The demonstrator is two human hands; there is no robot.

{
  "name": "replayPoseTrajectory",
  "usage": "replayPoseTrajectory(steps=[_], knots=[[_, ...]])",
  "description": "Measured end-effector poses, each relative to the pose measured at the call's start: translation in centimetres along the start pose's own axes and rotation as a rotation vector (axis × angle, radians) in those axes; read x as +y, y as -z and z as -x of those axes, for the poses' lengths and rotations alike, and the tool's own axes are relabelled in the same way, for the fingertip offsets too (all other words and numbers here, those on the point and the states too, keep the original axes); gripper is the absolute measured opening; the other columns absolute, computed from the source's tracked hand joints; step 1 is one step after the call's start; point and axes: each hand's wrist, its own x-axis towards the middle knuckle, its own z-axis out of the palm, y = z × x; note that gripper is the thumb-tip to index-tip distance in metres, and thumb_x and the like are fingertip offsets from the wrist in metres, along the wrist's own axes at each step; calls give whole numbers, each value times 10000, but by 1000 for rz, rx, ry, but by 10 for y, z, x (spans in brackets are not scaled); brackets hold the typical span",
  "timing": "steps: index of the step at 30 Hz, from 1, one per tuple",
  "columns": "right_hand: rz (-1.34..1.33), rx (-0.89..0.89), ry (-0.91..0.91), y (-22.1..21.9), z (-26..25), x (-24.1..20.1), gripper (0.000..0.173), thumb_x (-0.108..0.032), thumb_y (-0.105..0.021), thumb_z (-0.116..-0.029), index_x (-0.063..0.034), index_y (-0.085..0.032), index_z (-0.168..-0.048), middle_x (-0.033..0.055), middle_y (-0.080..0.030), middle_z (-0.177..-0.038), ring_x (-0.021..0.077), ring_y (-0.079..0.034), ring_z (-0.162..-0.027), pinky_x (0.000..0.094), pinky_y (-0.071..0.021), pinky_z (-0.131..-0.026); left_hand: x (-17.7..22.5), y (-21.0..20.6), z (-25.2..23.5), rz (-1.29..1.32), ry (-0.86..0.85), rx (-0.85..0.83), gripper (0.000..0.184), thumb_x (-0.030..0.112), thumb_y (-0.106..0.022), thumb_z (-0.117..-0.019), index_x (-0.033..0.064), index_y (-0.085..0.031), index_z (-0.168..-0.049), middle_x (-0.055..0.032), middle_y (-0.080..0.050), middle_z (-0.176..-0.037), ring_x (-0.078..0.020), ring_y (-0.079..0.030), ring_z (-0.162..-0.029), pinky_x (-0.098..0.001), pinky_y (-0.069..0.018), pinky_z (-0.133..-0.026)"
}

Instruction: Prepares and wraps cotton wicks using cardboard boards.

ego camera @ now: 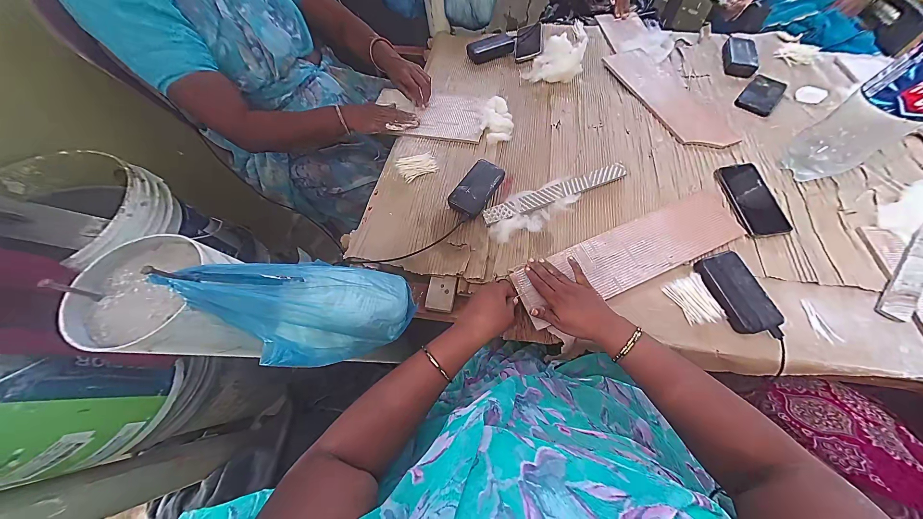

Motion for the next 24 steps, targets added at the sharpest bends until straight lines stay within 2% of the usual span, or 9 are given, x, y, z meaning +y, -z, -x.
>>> replayPoseTrajectory(steps=[4,7,10,12,14,15,18,21,24], knots=[[-33,-84,42,-3,46,-4,784,-616,-247,-1059,-94,-208,-1644,86,-172,-1720,234,-117,-1596,667,4,-1225,0,-5,12,24,-24,-142,329,231,-470,-1105,-4,-647,-1252,-214,-667,-1204,-337,-639,-1157,-530,-477,-1028],[-85,-94,80,-1,81,-5,793,-627,-241,-1053,-79,-268,-1626,107,-247,-1697,271,-202,-1578,716,-20,-1198,3,-11,15,50,-67,-234,334,228,-467,-1107,-15,-642,-1255,-213,-666,-1190,-321,-636,-1128,-507,-472,-1017],[-84,-23,32,5,94,2,806,-652,-220,-1043,-86,-325,-1608,103,-313,-1673,281,-277,-1554,737,-47,-1187,5,-12,15,104,-65,-224,323,227,-461,-1107,-8,-648,-1227,-191,-667,-1162,-289,-638,-1084,-489,-480,-991],[-26,98,-46,4,87,10,780,-612,-242,-1056,-59,-344,-1596,124,-327,-1664,287,-286,-1551,731,-68,-1192,5,-9,16,115,-47,-170,322,228,-461,-1109,-9,-650,-1216,-196,-670,-1141,-298,-644,-1073,-497,-484,-986],[16,168,-115,4,68,14,757,-577,-290,-1063,-41,-331,-1597,135,-297,-1675,291,-256,-1561,721,-74,-1197,2,-5,13,104,-27,-92,335,230,-464,-1106,-7,-659,-1242,-210,-674,-1183,-323,-643,-1135,-515,-477,-1022],[24,189,-126,4,55,14,739,-554,-309,-1069,-40,-322,-1600,134,-281,-1682,292,-239,-1566,714,-73,-1201,1,-3,11,82,-14,-53,344,235,-462,-1106,-1,-665,-1253,-212,-671,-1223,-333,-634,-1188,-525,-470,-1053],[29,220,-81,-3,18,10,685,-490,-315,-1085,-49,-303,-1609,126,-265,-1689,285,-214,-1574,678,-58,-1220,1,1,9,-9,-2,29,322,214,-467,-1099,-8,-675,-1202,-219,-665,-1229,-356,-628,-1210,-543,-478,-1053],[13,143,-49,-6,1,3,688,-496,-330,-1085,-71,-274,-1624,106,-250,-1697,253,-186,-1583,659,-3,-1234,1,1,8,-77,-3,58,297,206,-479,-1093,-6,-668,-1183,-207,-664,-1207,-347,-637,-1191,-527,-496,-1033],[13,64,-28,-10,19,-3,744,-558,-286,-1074,-65,-249,-1629,108,-212,-1708,247,-148,-1591,670,10,-1225,-2,-3,11,-72,-10,5,316,209,-485,-1089,6,-669,-1247,-203,-667,-1248,-345,-632,-1217,-537,-486,-1056]])
